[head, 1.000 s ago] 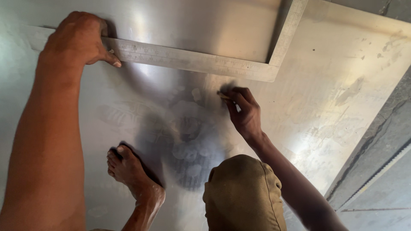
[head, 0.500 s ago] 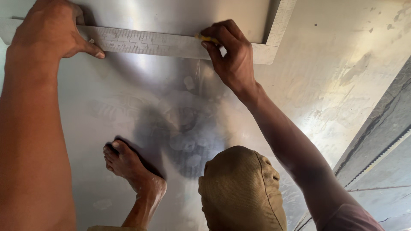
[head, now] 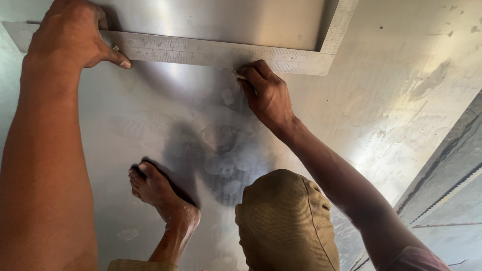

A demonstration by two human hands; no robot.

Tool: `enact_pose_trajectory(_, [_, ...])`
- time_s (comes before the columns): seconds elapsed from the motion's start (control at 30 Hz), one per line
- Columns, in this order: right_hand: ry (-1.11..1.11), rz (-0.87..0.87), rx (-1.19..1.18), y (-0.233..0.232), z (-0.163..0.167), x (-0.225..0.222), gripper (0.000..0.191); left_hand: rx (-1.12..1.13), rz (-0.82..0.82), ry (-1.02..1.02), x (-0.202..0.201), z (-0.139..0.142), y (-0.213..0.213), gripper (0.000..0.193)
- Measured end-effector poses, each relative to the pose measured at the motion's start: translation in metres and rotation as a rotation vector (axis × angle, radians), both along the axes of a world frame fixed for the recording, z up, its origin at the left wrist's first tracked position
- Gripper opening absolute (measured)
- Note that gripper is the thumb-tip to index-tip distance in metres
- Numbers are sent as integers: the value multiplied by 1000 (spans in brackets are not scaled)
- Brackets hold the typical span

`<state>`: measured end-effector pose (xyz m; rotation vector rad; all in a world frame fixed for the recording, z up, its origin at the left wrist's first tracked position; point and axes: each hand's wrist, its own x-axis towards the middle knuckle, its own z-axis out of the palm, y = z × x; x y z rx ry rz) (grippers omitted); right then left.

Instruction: The person uses a square ruler and a marking tool to draw lines on a metal sheet while sitting on the floor. They reposition the ruler multiple times to mark different sections of the sheet.

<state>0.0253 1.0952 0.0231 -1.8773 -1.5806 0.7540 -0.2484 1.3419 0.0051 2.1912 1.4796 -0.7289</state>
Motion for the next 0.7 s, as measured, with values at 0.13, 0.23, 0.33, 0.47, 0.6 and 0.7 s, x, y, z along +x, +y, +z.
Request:
enact_pose_trajectory(0.13, [13, -19, 30, 0, 1, 0, 13, -8, -3, -13, -2, -5, 1, 81])
enact_pose_trajectory(0.23, [-7, -11, 13, 2, 1, -1, 7, 8, 11, -1, -4, -9, 2, 83])
enact_pose_trajectory(0.33, [-44, 11, -42, 7, -1, 0, 8, 2, 20, 21, -4, -12, 2, 83])
enact_pose_trajectory(0.47, [-51, 18, -59, 9, 0, 0, 8, 13, 5, 20, -4, -10, 2, 81])
enact_pose_trajectory(0.6, [-58, 7, -44, 9, 4, -1, 7, -21, 23, -28, -2, -4, 3, 80])
enact_pose_trajectory(0.7, [-68, -4, 8, 8, 7, -5, 7, -25, 41, -35, 1, -1, 4, 79])
